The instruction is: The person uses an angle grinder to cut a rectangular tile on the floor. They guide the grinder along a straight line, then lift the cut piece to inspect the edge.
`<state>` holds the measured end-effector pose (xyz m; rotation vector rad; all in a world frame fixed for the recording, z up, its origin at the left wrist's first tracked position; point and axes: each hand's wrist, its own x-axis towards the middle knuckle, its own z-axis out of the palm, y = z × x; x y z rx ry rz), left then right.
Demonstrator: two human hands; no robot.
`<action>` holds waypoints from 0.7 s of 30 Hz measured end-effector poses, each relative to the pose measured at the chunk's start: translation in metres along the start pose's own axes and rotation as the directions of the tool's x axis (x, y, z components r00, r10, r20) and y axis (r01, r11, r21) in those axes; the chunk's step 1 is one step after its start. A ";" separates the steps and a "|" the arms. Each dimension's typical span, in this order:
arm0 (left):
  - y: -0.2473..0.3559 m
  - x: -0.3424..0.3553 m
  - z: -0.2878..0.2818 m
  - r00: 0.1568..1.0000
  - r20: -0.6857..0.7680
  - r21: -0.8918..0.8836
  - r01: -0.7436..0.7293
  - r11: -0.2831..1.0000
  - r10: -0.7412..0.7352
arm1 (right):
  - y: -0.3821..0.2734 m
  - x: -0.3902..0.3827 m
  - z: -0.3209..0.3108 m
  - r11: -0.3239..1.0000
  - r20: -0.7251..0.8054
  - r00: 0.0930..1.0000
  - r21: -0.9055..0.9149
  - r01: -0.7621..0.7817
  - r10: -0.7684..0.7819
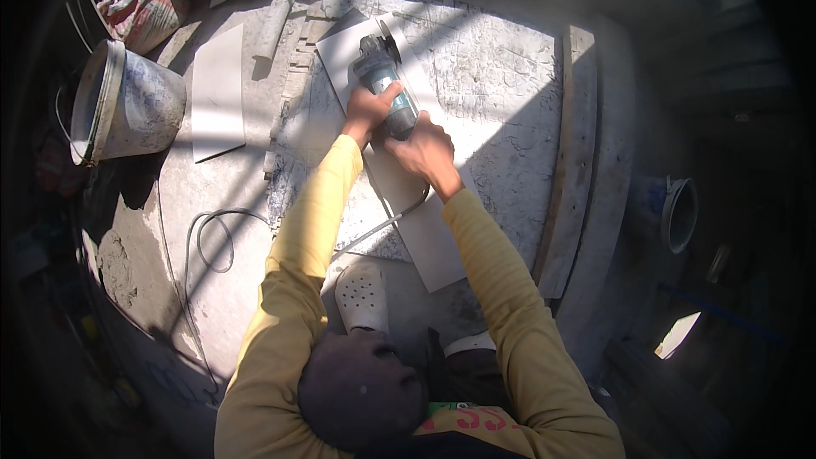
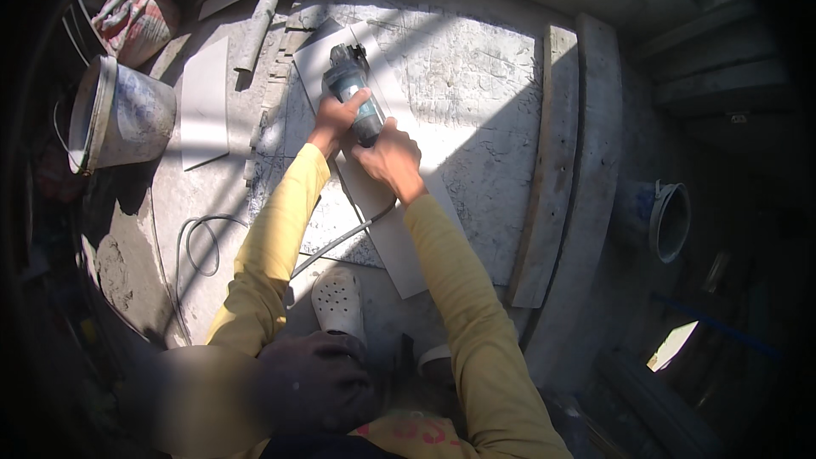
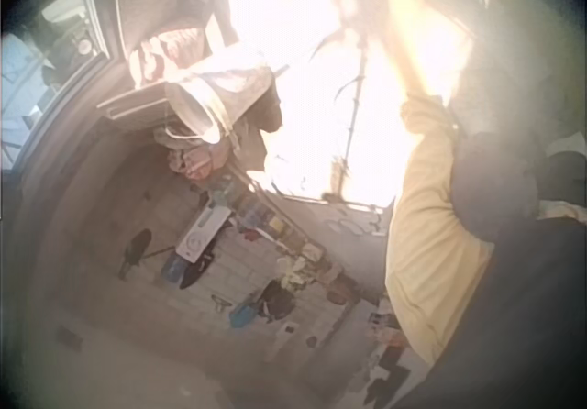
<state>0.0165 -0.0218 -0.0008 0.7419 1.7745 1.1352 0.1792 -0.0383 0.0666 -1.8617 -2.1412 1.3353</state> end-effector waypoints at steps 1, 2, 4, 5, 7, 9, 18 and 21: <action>0.001 -0.004 0.001 1.000 -0.003 0.002 0.010 1.000 -0.010 | 0.001 -0.002 0.000 1.000 -0.001 1.000 0.002 0.006 -0.006; 0.002 -0.006 0.001 1.000 0.002 0.014 0.030 0.999 -0.030 | 0.002 -0.004 -0.001 1.000 0.000 1.000 0.003 0.009 -0.009; 0.007 -0.004 0.001 0.998 0.010 0.036 0.060 0.998 -0.060 | 0.000 -0.001 -0.003 1.000 -0.017 1.000 0.014 0.024 -0.024; 0.008 -0.003 0.000 0.998 0.012 0.038 0.066 0.997 -0.066 | 0.000 0.000 -0.003 1.000 -0.009 1.000 0.008 0.019 -0.019; 0.005 -0.001 0.000 0.997 0.017 0.040 0.078 0.996 -0.078 | -0.001 0.000 -0.002 1.000 -0.013 1.000 0.010 0.016 -0.016; 0.000 0.006 0.001 1.000 0.009 0.011 0.004 1.000 -0.004 | -0.003 0.003 -0.001 1.000 -0.009 1.000 0.010 0.004 -0.004; 0.007 0.029 -0.006 1.000 0.023 -0.090 0.009 0.996 -0.007 | -0.017 0.022 -0.004 1.000 -0.043 0.999 -0.012 -0.003 0.002; 0.015 0.028 -0.006 0.997 0.038 -0.130 0.064 0.989 -0.060 | -0.019 0.025 -0.005 1.000 -0.048 0.999 -0.018 -0.003 0.002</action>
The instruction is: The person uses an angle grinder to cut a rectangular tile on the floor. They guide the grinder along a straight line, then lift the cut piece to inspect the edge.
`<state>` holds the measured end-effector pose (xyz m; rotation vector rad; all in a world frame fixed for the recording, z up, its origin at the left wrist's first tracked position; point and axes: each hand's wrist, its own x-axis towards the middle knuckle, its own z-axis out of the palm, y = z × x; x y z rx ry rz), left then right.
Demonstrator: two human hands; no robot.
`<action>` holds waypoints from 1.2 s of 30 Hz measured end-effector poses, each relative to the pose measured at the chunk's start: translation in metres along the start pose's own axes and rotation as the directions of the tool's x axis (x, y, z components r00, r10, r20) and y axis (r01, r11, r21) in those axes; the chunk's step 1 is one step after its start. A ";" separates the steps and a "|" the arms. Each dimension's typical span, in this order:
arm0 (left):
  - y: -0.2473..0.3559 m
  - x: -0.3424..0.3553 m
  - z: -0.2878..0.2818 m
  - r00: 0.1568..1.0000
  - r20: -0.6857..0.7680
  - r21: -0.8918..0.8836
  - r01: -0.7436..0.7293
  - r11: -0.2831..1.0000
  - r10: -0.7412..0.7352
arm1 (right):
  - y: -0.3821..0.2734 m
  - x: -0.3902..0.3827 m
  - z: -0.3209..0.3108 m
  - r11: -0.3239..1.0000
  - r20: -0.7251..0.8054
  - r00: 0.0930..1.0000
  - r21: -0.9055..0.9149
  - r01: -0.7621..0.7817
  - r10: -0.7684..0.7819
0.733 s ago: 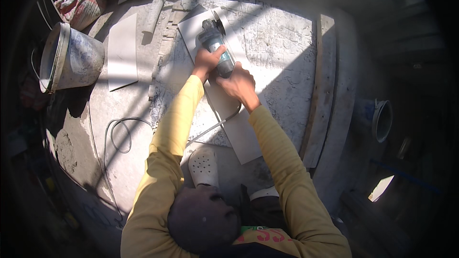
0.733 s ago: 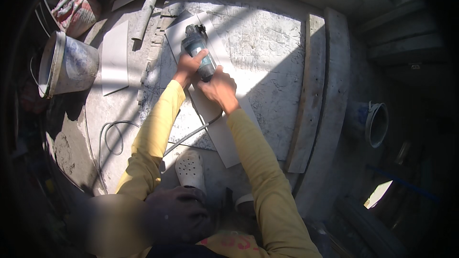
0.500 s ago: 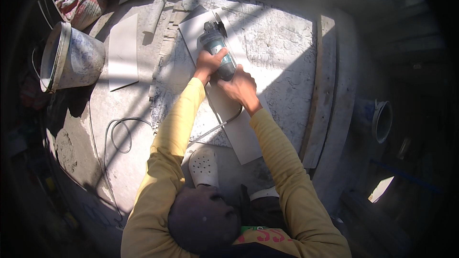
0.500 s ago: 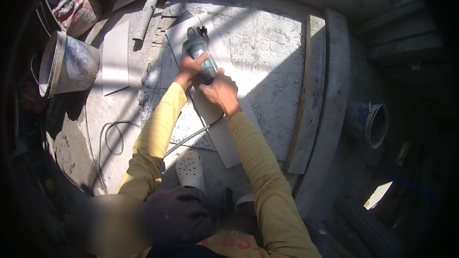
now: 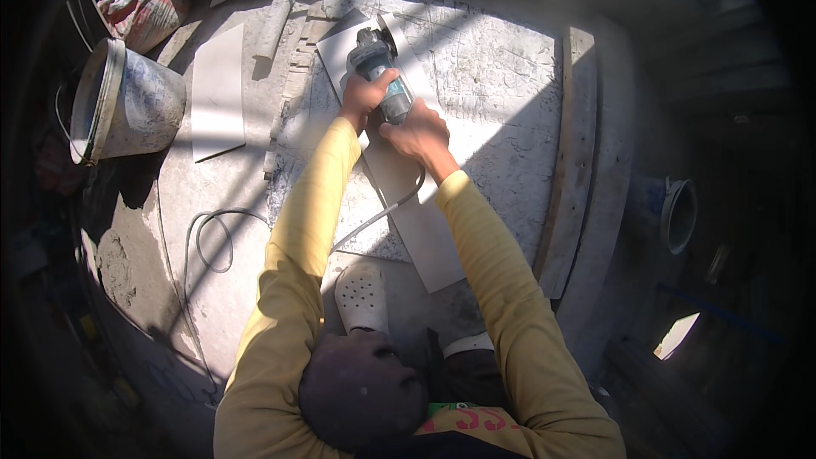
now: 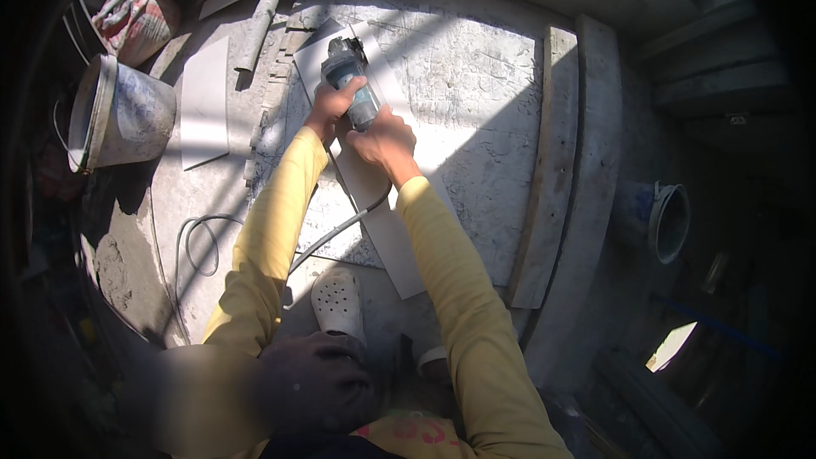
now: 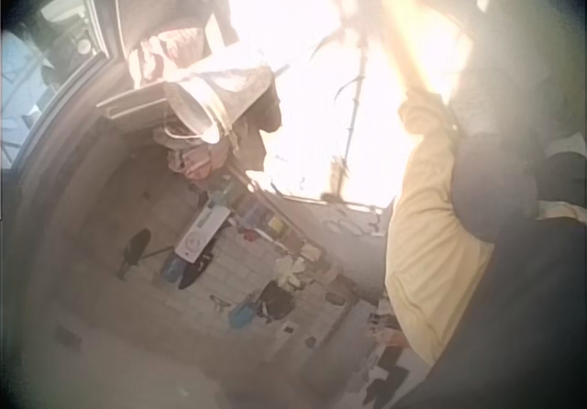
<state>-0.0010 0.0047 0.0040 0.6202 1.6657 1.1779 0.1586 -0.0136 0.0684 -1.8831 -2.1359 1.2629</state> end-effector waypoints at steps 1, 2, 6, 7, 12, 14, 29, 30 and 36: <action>0.001 0.000 0.000 1.000 0.003 -0.018 0.014 1.000 -0.013 | 0.000 0.000 0.000 1.000 0.002 1.000 0.000 -0.003 0.003; 0.001 -0.001 0.000 1.000 -0.001 0.012 -0.005 1.000 0.005 | 0.000 -0.001 -0.001 1.000 0.006 1.000 -0.001 -0.002 0.002; -0.010 -0.004 0.001 0.997 -0.016 0.121 -0.077 0.990 0.079 | 0.005 -0.010 -0.002 1.000 0.029 1.000 0.009 -0.008 0.008; -0.013 -0.004 0.001 0.997 -0.022 0.156 -0.074 0.985 0.078 | 0.007 -0.013 -0.001 1.000 0.035 0.999 0.018 -0.011 0.011; -0.019 -0.020 0.005 0.998 -0.022 0.125 -0.056 0.991 0.060 | 0.017 -0.022 0.002 1.000 0.032 0.999 0.024 0.015 -0.015; -0.014 -0.027 0.006 0.999 -0.031 0.160 -0.017 0.987 0.022 | 0.021 -0.024 0.004 0.999 0.023 0.999 0.018 0.033 -0.034; 0.004 -0.061 0.013 0.992 -0.065 0.314 0.120 0.942 -0.105 | 0.042 -0.039 0.017 0.996 -0.040 0.996 0.031 0.083 -0.082; 0.002 -0.060 0.013 0.992 -0.065 0.311 0.119 0.943 -0.104 | 0.042 -0.039 0.017 0.996 -0.039 0.996 0.032 0.082 -0.080; -0.008 -0.044 0.010 0.997 -0.036 0.260 0.074 0.963 -0.067 | 0.036 -0.033 0.014 0.996 -0.031 0.997 0.037 0.078 -0.077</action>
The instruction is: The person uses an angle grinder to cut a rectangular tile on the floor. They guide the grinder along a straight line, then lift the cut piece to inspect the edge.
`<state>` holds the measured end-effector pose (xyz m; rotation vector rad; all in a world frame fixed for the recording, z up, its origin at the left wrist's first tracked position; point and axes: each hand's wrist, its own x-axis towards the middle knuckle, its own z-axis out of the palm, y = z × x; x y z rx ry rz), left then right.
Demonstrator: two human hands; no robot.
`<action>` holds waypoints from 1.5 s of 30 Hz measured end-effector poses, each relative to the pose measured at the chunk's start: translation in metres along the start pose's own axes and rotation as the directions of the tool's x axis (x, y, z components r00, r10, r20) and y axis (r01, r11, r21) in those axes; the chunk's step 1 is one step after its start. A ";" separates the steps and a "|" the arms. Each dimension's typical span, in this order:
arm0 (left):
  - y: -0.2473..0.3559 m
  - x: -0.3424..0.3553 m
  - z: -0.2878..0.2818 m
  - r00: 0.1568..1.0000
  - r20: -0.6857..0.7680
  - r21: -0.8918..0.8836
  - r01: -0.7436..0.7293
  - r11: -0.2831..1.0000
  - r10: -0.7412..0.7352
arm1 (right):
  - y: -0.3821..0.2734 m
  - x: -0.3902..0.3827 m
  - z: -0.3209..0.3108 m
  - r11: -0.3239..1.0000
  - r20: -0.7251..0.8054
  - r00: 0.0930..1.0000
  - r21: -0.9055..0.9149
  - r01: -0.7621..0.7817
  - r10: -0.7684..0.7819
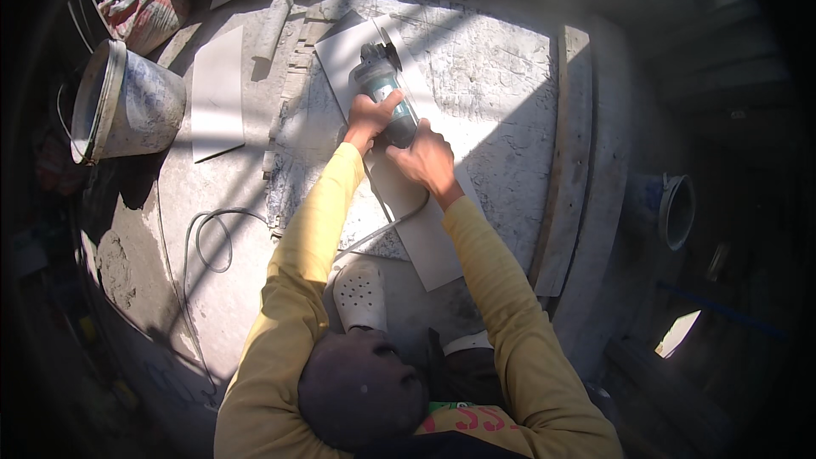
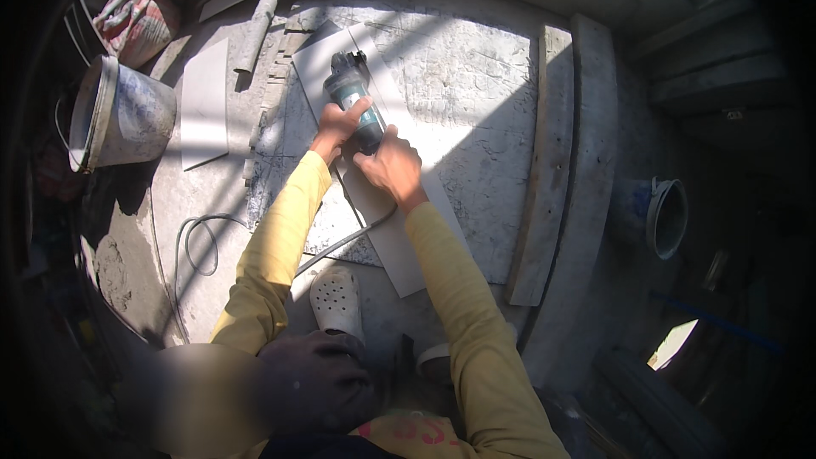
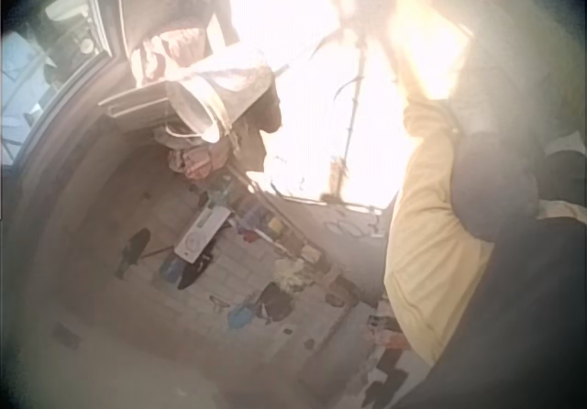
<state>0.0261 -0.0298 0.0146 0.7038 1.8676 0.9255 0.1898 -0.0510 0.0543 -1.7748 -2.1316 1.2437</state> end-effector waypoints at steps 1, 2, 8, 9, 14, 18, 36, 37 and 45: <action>-0.002 0.005 0.000 1.000 -0.003 -0.013 -0.010 1.000 0.010 | -0.002 0.003 -0.001 1.000 0.005 1.000 -0.002 -0.008 0.008; -0.005 0.011 0.001 1.000 -0.006 -0.049 -0.029 0.998 0.029 | -0.004 0.006 -0.002 1.000 0.014 1.000 -0.011 -0.011 0.011; -0.015 0.042 0.001 0.991 -0.028 -0.166 -0.132 0.977 0.129 | -0.018 0.022 -0.008 0.998 0.034 0.998 -0.040 -0.050 0.052; -0.016 0.044 0.000 0.990 -0.034 -0.158 -0.143 0.977 0.140 | -0.020 0.023 -0.009 0.997 0.044 0.998 -0.049 -0.053 0.055; -0.010 0.047 -0.004 0.995 0.016 -0.217 -0.095 0.972 0.101 | -0.025 0.028 -0.012 0.996 0.045 0.997 -0.063 -0.063 0.066; -0.004 0.035 -0.001 0.986 -0.032 -0.218 -0.168 0.961 0.165 | -0.024 0.024 -0.014 0.997 0.056 0.996 -0.031 -0.065 0.066; 0.012 -0.026 0.004 0.998 -0.014 0.011 0.057 0.998 -0.057 | 0.014 -0.007 0.005 0.999 -0.023 0.999 -0.033 0.022 -0.023; 0.011 -0.026 0.005 0.998 -0.018 0.010 0.056 0.998 -0.056 | 0.015 -0.008 0.005 0.999 -0.025 0.999 -0.036 0.020 -0.021; 0.007 -0.016 0.003 0.998 0.003 0.028 0.055 0.998 -0.055 | 0.012 -0.005 0.003 1.000 -0.017 1.000 -0.002 0.026 -0.026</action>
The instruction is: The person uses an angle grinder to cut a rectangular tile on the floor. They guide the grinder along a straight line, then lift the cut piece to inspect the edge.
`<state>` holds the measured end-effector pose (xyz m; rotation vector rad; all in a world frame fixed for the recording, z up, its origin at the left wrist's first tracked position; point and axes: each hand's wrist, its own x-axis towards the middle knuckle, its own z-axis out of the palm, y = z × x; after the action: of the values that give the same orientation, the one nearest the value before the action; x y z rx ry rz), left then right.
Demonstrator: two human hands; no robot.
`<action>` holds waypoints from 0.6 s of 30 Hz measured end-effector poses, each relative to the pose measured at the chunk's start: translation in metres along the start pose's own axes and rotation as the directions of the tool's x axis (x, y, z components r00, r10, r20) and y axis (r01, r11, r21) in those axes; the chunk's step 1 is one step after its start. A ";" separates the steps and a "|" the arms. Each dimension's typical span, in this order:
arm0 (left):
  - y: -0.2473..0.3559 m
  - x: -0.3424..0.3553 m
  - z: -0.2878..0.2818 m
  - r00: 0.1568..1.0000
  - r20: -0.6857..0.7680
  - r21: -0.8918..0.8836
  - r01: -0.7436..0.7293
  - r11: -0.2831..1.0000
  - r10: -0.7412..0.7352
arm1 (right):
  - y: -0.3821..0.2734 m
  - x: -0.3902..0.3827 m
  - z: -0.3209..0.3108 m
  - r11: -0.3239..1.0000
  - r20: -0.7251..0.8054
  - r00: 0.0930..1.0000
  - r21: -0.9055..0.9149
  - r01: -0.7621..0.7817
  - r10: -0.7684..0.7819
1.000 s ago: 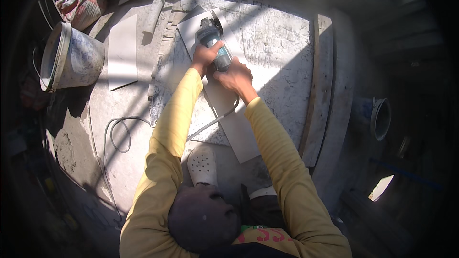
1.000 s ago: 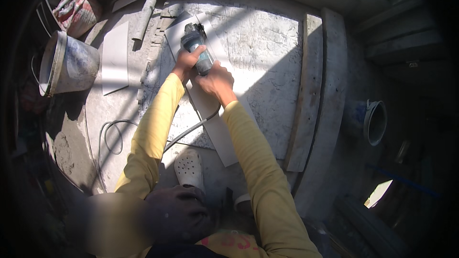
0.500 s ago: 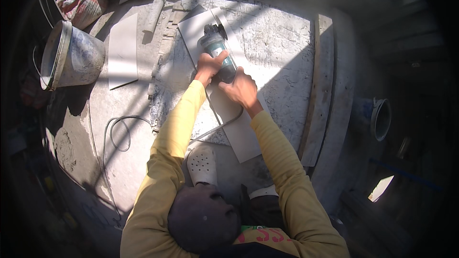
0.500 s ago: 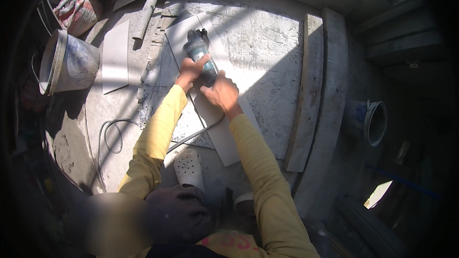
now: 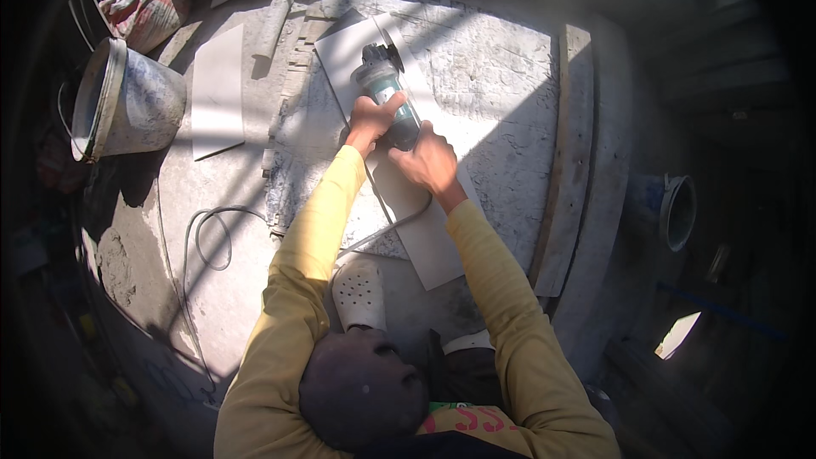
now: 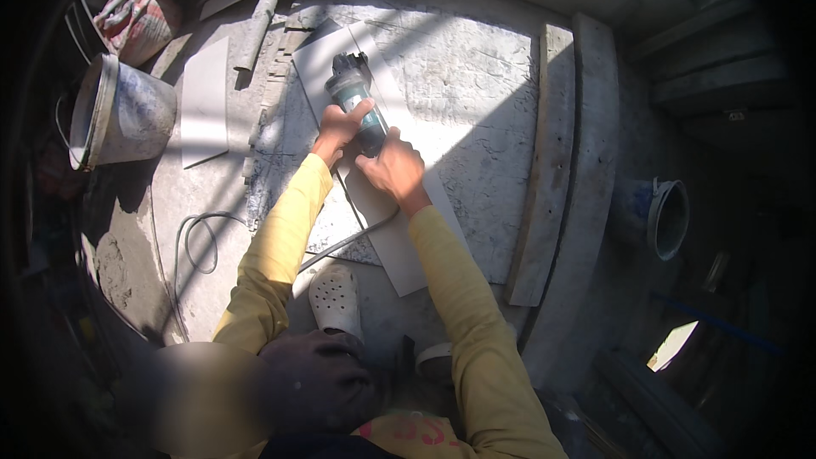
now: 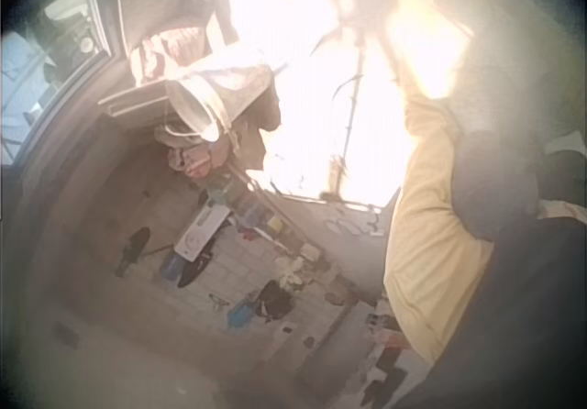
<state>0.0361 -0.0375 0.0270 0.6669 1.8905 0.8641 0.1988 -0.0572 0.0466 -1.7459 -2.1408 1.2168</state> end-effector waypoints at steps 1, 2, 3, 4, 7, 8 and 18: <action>0.000 0.004 -0.001 1.000 0.005 -0.024 -0.010 1.000 0.010 | -0.003 0.003 -0.001 1.000 0.006 1.000 0.002 -0.002 0.002; -0.001 0.008 -0.001 1.000 -0.002 -0.044 -0.023 0.999 0.023 | -0.005 0.006 -0.002 1.000 0.013 1.000 -0.002 -0.006 0.006; -0.002 0.014 -0.001 0.999 -0.009 -0.069 -0.042 0.997 0.042 | -0.008 0.010 -0.004 1.000 0.020 1.000 -0.006 -0.010 0.011; -0.003 0.019 -0.001 0.998 -0.018 -0.093 -0.062 0.994 0.061 | -0.011 0.013 -0.005 1.000 0.025 1.000 -0.006 -0.015 0.015; -0.008 0.036 -0.002 0.995 0.003 -0.184 -0.099 0.978 0.102 | -0.020 0.021 -0.009 0.999 0.051 0.998 -0.022 -0.045 0.046; -0.009 0.041 -0.002 0.994 0.001 -0.198 -0.109 0.974 0.112 | -0.022 0.023 -0.011 0.998 0.050 0.997 -0.029 -0.049 0.051; -0.004 0.028 -0.001 0.994 -0.016 -0.190 -0.114 0.975 0.112 | -0.022 0.017 -0.014 0.998 0.063 0.996 -0.035 -0.057 0.059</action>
<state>0.0230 -0.0188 0.0095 0.6593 1.7606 1.1051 0.1841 -0.0354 0.0638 -1.8194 -2.1718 1.2745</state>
